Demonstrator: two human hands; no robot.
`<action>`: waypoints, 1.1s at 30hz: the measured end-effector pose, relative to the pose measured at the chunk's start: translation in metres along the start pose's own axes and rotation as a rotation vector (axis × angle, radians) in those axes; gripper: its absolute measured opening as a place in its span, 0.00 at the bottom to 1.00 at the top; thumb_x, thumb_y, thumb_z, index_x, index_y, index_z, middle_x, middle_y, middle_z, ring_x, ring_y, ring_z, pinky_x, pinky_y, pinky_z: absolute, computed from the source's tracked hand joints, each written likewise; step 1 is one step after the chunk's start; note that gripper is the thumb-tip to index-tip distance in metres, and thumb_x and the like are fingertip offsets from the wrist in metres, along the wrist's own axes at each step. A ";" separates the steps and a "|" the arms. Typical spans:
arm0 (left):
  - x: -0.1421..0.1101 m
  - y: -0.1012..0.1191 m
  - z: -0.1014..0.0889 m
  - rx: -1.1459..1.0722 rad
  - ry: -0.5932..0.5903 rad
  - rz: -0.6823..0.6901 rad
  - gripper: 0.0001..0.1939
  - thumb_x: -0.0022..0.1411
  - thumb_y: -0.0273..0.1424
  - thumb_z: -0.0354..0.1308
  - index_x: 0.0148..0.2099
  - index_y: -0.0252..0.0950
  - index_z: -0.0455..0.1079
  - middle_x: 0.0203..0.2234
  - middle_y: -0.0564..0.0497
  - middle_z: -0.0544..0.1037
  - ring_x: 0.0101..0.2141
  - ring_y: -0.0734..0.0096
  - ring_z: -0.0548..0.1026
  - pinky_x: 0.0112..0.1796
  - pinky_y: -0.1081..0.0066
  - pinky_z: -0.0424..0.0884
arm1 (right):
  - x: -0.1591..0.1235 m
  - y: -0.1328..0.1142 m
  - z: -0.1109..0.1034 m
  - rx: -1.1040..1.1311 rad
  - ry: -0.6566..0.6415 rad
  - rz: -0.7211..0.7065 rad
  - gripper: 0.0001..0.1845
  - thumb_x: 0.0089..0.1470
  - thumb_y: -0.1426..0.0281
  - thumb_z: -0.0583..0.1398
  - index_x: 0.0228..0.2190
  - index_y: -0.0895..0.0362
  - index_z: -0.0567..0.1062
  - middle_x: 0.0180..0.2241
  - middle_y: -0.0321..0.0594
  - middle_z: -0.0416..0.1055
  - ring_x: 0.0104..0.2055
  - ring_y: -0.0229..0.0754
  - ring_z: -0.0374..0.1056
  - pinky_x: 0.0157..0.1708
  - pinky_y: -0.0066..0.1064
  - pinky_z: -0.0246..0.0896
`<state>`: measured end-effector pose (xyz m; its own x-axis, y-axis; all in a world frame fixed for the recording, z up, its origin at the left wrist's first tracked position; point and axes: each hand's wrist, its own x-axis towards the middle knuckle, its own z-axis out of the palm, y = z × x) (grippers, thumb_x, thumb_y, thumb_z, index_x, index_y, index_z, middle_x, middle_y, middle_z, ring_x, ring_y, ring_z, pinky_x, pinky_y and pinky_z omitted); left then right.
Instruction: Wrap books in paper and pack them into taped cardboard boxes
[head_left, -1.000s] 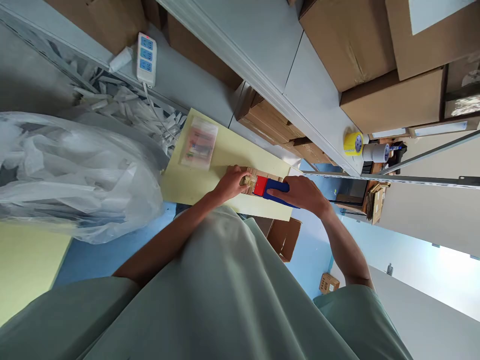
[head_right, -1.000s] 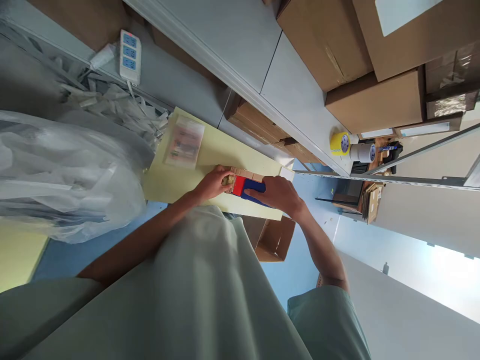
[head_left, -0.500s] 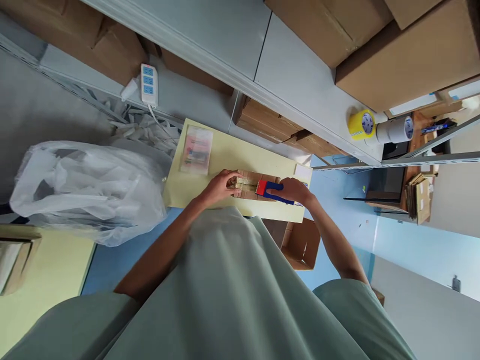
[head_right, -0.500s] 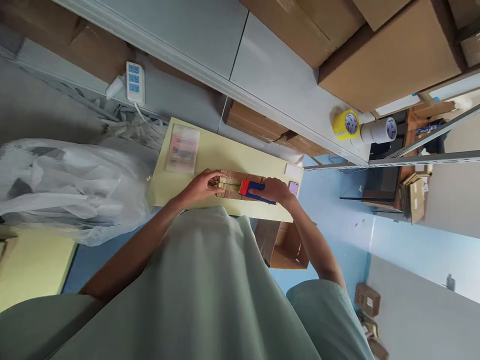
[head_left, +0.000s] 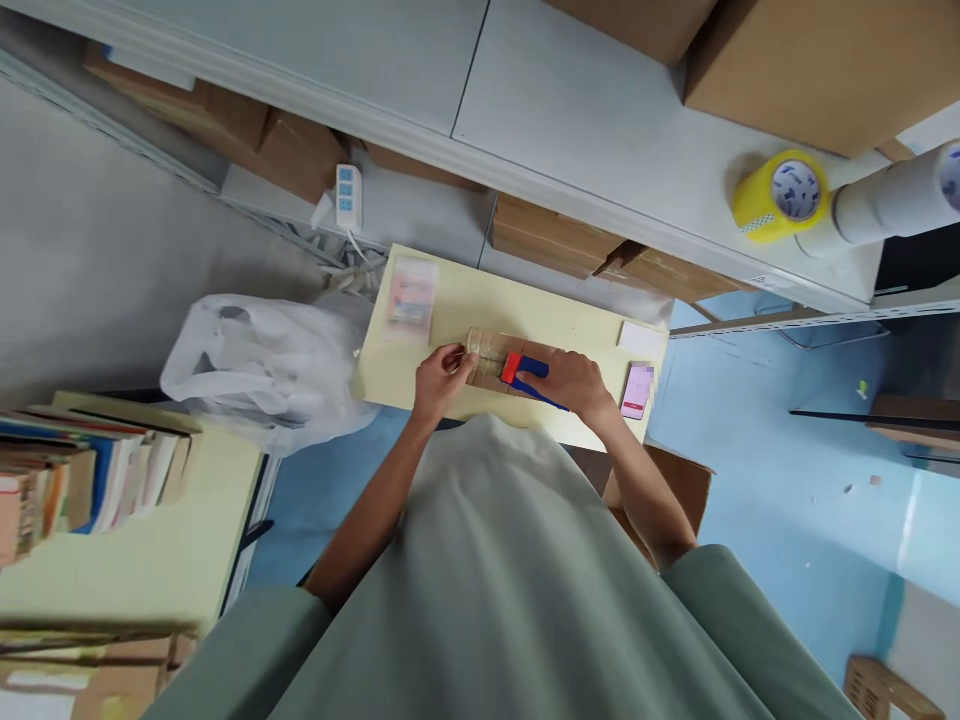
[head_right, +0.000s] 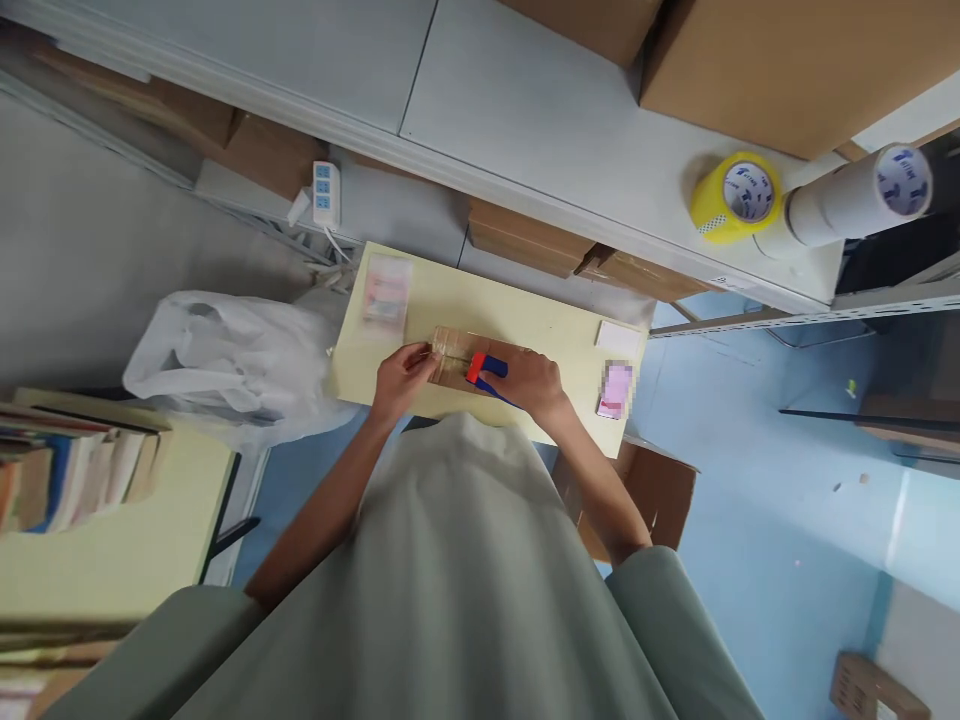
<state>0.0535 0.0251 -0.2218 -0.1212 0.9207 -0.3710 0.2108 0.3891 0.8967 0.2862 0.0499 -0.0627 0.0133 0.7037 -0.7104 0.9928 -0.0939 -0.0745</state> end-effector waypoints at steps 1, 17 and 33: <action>-0.003 0.004 0.005 0.062 0.058 0.006 0.19 0.65 0.44 0.70 0.51 0.36 0.83 0.47 0.42 0.89 0.50 0.54 0.87 0.56 0.59 0.81 | 0.000 0.001 0.000 0.001 0.000 -0.007 0.34 0.70 0.42 0.60 0.58 0.56 0.82 0.53 0.58 0.84 0.58 0.61 0.81 0.51 0.39 0.73; -0.008 0.017 0.009 0.461 0.410 0.041 0.14 0.70 0.40 0.65 0.45 0.39 0.89 0.42 0.45 0.90 0.47 0.49 0.88 0.48 0.62 0.80 | -0.045 0.081 -0.014 0.117 -0.123 -0.017 0.36 0.71 0.40 0.59 0.47 0.62 0.84 0.44 0.63 0.84 0.51 0.60 0.83 0.45 0.37 0.72; -0.011 0.029 0.023 0.559 0.299 0.080 0.17 0.68 0.45 0.62 0.44 0.42 0.89 0.40 0.49 0.91 0.47 0.49 0.87 0.49 0.61 0.79 | -0.033 0.161 0.011 0.236 -0.202 -0.002 0.33 0.68 0.40 0.62 0.35 0.58 0.83 0.29 0.51 0.83 0.33 0.53 0.81 0.36 0.37 0.70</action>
<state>0.0836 0.0269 -0.1971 -0.3328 0.9306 -0.1524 0.6949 0.3512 0.6275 0.4443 0.0036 -0.0594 -0.0362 0.5518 -0.8332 0.9373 -0.2704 -0.2198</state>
